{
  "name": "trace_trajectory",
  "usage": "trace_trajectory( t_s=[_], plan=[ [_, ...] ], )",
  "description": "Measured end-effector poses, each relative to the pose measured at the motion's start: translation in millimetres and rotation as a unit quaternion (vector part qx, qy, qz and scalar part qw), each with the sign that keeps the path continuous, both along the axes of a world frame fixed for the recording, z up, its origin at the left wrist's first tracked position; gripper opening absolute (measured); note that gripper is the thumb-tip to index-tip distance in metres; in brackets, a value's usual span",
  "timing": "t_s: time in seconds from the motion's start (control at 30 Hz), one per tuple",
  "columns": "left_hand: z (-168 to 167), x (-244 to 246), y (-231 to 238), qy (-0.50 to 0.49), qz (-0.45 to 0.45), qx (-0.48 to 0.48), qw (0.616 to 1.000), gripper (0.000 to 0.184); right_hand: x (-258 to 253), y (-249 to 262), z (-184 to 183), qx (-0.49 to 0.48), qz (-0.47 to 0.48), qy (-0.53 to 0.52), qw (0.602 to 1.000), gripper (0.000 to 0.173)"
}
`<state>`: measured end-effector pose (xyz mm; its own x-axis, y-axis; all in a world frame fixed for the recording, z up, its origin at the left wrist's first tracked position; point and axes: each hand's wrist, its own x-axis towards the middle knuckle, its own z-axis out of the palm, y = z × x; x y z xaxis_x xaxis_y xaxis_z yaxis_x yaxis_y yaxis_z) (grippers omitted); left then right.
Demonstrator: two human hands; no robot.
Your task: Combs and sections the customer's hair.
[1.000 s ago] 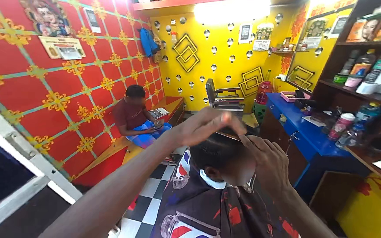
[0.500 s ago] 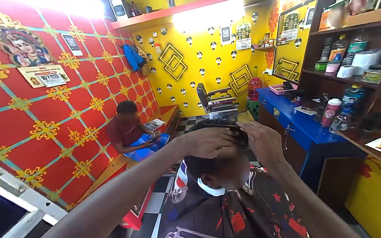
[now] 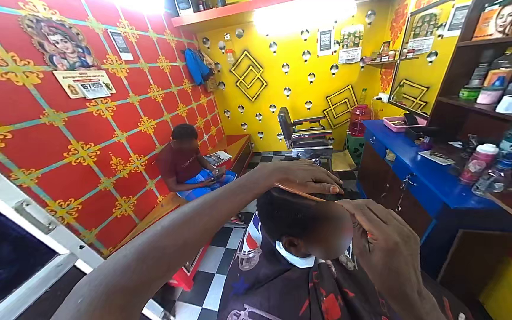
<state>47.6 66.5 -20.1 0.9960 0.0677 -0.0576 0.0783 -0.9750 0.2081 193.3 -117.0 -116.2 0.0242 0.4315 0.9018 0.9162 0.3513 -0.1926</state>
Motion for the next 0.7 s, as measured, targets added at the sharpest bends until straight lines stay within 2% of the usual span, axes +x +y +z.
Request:
trace_trajectory(
  t_s=[0.17,0.7],
  plan=[
    [1.1,3.6,-2.0,0.02,0.006,0.006,1.0,0.052,-6.9,3.9,2.5,-0.005,-0.014,-0.052,0.999,0.03],
    [5.3,4.1,-10.2,0.037,0.022,0.017,0.999,0.053,-2.1,9.9,-7.3,-0.021,-0.015,-0.06,0.998,0.03]
  ],
)
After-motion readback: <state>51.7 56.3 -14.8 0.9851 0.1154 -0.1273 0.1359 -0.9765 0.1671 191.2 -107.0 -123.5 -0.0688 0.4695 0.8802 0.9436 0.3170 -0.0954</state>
